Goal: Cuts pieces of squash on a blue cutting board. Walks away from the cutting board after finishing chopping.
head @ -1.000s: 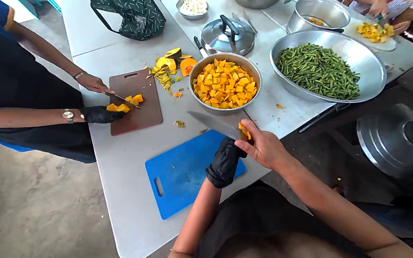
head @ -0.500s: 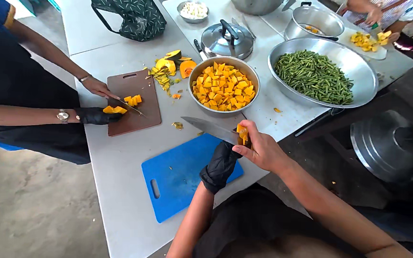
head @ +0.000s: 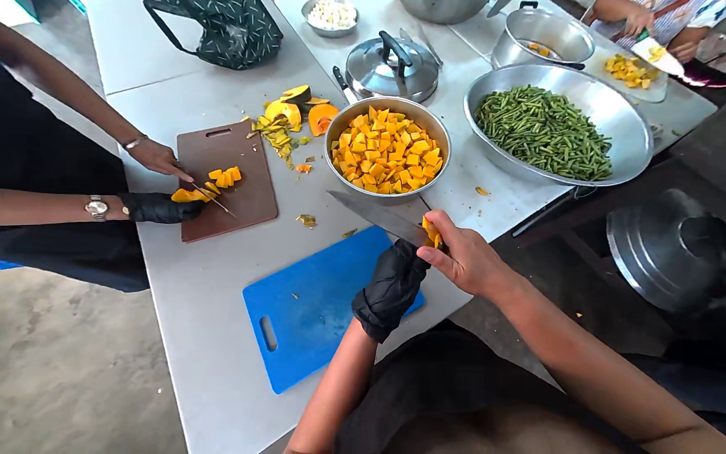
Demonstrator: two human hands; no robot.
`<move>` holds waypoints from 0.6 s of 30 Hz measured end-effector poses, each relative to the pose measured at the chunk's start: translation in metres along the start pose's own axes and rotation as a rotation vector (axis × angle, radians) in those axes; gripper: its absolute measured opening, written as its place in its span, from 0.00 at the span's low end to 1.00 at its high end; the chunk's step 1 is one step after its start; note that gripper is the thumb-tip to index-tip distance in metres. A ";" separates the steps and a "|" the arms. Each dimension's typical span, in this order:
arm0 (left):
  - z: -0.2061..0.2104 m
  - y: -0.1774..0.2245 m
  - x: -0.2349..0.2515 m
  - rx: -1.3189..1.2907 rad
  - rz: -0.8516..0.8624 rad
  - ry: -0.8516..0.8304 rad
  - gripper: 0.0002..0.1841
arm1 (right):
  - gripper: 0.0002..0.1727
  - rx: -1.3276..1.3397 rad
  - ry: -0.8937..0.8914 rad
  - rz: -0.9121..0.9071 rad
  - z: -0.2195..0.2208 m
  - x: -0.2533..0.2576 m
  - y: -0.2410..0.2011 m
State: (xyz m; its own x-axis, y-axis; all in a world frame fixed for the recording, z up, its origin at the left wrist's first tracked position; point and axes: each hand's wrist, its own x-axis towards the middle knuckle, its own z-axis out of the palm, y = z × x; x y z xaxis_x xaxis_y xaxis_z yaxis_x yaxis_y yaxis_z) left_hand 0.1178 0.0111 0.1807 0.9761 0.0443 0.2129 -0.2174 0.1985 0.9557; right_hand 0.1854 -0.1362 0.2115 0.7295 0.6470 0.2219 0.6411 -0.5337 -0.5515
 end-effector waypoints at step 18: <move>-0.066 -0.034 -0.076 -0.013 -0.609 0.410 0.15 | 0.39 0.417 -0.593 0.941 0.092 0.010 0.060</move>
State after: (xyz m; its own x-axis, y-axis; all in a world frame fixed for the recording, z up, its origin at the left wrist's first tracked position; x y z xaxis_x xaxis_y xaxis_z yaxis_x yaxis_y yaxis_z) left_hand 0.0509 0.0655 0.1182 0.8462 0.2842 -0.4508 0.3611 0.3163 0.8772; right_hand 0.2093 -0.1122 0.1066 0.5777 0.3048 -0.7572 -0.2953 -0.7867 -0.5420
